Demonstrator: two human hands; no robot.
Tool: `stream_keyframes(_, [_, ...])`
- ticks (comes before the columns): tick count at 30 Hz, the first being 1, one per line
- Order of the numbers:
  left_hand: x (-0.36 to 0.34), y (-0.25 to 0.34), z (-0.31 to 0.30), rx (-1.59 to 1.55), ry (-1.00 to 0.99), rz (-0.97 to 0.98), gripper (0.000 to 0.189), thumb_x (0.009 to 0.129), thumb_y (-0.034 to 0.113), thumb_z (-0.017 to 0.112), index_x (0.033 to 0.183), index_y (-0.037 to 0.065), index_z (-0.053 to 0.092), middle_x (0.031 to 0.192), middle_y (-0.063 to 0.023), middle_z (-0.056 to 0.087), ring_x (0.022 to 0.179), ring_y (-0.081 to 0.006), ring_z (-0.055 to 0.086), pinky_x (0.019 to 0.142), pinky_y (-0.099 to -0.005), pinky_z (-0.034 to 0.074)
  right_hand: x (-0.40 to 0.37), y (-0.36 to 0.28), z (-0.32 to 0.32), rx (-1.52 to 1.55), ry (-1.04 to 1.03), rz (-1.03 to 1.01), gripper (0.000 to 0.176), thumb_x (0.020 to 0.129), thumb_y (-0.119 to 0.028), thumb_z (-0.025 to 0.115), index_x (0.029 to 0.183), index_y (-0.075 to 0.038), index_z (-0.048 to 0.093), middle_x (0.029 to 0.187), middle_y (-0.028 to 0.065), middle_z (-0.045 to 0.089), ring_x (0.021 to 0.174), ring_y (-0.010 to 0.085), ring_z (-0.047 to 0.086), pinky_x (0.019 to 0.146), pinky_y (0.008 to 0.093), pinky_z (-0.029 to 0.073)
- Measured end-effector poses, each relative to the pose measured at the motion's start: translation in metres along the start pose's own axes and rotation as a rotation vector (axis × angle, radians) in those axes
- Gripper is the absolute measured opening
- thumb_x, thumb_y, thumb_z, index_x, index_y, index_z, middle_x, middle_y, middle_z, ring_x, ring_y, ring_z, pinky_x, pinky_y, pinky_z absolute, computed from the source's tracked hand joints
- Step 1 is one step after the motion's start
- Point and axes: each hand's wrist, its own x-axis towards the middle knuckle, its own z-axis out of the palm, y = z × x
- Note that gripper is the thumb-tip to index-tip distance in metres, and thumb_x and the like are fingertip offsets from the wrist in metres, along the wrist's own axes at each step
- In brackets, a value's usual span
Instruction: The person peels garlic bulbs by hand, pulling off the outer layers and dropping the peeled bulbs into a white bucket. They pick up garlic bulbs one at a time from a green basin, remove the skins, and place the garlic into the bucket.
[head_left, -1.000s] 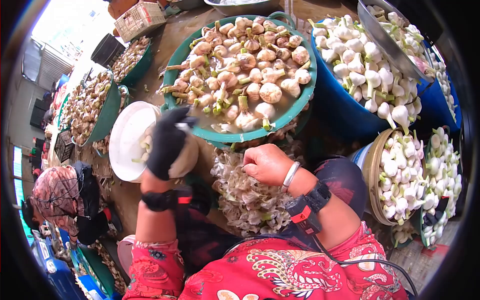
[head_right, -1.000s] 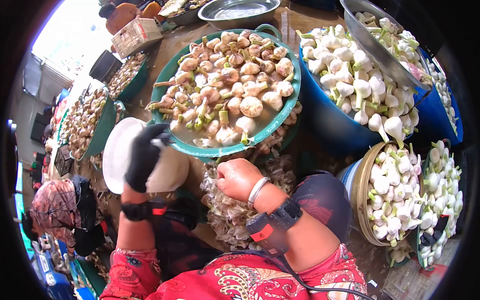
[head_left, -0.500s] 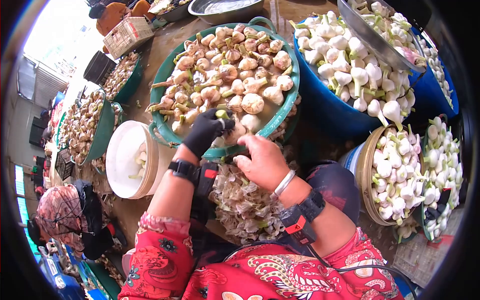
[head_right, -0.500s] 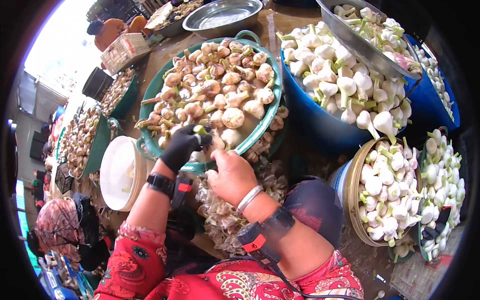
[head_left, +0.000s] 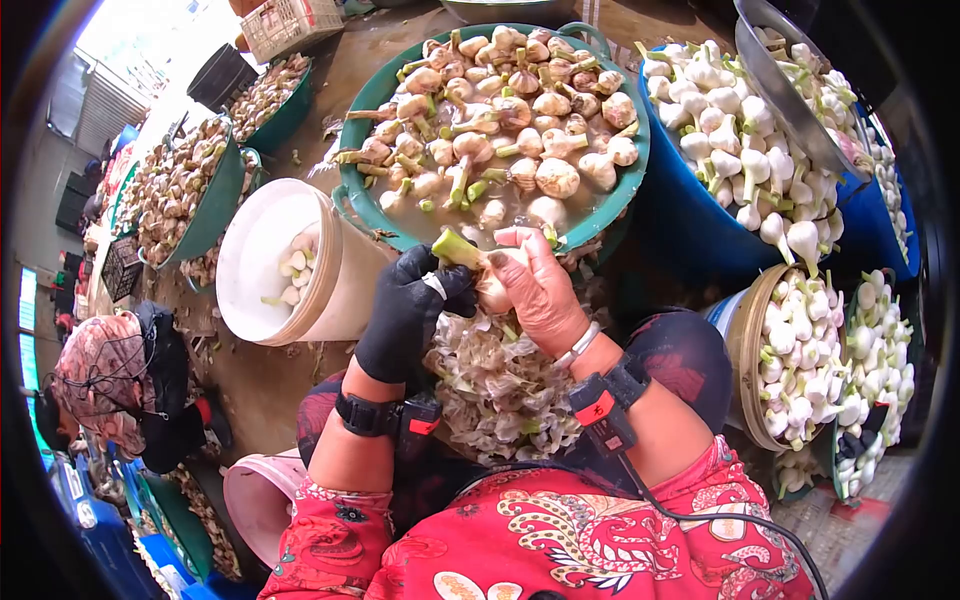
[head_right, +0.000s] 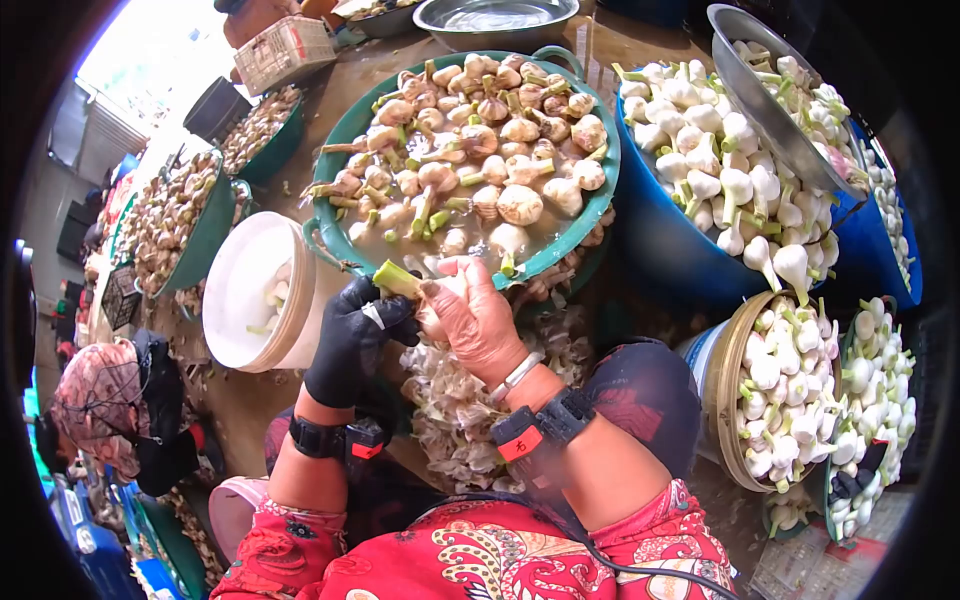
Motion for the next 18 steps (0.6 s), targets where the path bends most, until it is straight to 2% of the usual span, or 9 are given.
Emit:
stream_keyframes(1, [-0.001,0.000,-0.002,-0.007,0.004,-0.002,0.023,0.086,0.015,0.061,0.102,-0.002,0.060,0.080,-0.0073,0.063,0.066,-0.0145,0.060,0.062,-0.0269,0.051,0.001,-0.002,-0.002,-0.005,-0.003,0.006,0.037,0.092,-0.030,0.061,0.112,-0.003,0.046,0.082,0.0016,0.057,0.068,0.0056,0.053,0.060,0.0224,0.046])
stream_keyframes(3, [-0.002,0.001,-0.005,-0.020,0.031,0.001,0.022,0.086,0.014,0.059,0.100,-0.002,0.060,0.078,-0.0070,0.063,0.066,-0.0147,0.060,0.063,-0.0273,0.051,0.002,-0.009,-0.009,0.210,-0.189,0.245,0.037,0.094,-0.034,0.057,0.114,-0.005,0.046,0.088,0.0038,0.056,0.074,0.0098,0.055,0.065,0.0256,0.046])
stream_keyframes(4, [-0.002,0.002,-0.005,-0.022,0.033,0.001,0.022,0.086,0.014,0.059,0.100,-0.002,0.060,0.078,-0.0070,0.063,0.066,-0.0147,0.060,0.063,-0.0273,0.051,0.003,-0.011,-0.005,0.241,-0.126,0.321,0.042,0.092,-0.040,0.058,0.114,-0.007,0.045,0.081,0.0056,0.057,0.069,0.0128,0.057,0.060,0.0275,0.046])
stream_keyframes(7, [-0.003,0.003,-0.005,-0.033,0.030,-0.009,0.022,0.087,0.015,0.059,0.100,-0.002,0.060,0.078,-0.0068,0.062,0.066,-0.0141,0.060,0.064,-0.0274,0.051,0.010,-0.006,-0.008,0.269,-0.178,0.357,0.045,0.089,-0.037,0.062,0.118,-0.008,0.042,0.087,0.0055,0.057,0.073,0.0129,0.057,0.062,0.0282,0.048])
stream_keyframes(9, [-0.005,0.009,-0.008,-0.066,0.058,-0.010,0.024,0.087,0.017,0.060,0.102,-0.002,0.060,0.079,-0.0063,0.063,0.066,-0.0134,0.060,0.063,-0.0267,0.050,0.009,-0.007,-0.005,0.259,-0.179,0.293,0.053,0.085,-0.028,0.068,0.123,-0.008,0.037,0.094,0.0050,0.056,0.078,0.0121,0.056,0.067,0.0281,0.049])
stream_keyframes(12, [-0.003,0.009,-0.010,-0.090,0.063,-0.067,0.022,0.085,0.016,0.064,0.099,-0.001,0.062,0.078,-0.0050,0.063,0.063,-0.0127,0.059,0.059,-0.0253,0.049,0.007,-0.010,-0.005,-0.204,-0.279,0.071,0.062,0.077,-0.013,0.069,0.127,-0.006,0.032,0.098,0.0039,0.055,0.083,0.0094,0.055,0.071,0.0248,0.048])
stream_keyframes(15, [-0.002,0.001,-0.014,-0.098,0.032,-0.082,0.020,0.083,0.014,0.067,0.097,0.001,0.064,0.076,-0.0035,0.064,0.062,-0.0110,0.058,0.058,-0.0245,0.047,0.003,-0.021,-0.006,0.022,-0.288,0.195,0.062,0.078,-0.013,0.068,0.127,-0.006,0.031,0.098,0.0043,0.055,0.081,0.0097,0.055,0.071,0.0249,0.048])
stream_keyframes(17, [-0.003,0.002,-0.015,-0.053,-0.011,-0.052,0.016,0.082,0.010,0.066,0.095,0.002,0.065,0.078,-0.0035,0.064,0.062,-0.0104,0.058,0.057,-0.0245,0.047,0.003,-0.021,-0.007,0.073,-0.291,0.226,0.063,0.079,-0.015,0.067,0.128,-0.007,0.030,0.097,0.0053,0.056,0.078,0.0115,0.058,0.066,0.0257,0.050])
stream_keyframes(18, [-0.004,0.002,-0.014,-0.054,-0.012,-0.051,0.016,0.082,0.010,0.066,0.095,0.002,0.065,0.078,-0.0035,0.064,0.062,-0.0104,0.058,0.057,-0.0245,0.047,0.003,-0.023,-0.007,0.214,-0.275,0.335,0.061,0.080,-0.016,0.066,0.128,-0.007,0.030,0.096,0.0060,0.057,0.079,0.0129,0.059,0.063,0.0260,0.050])
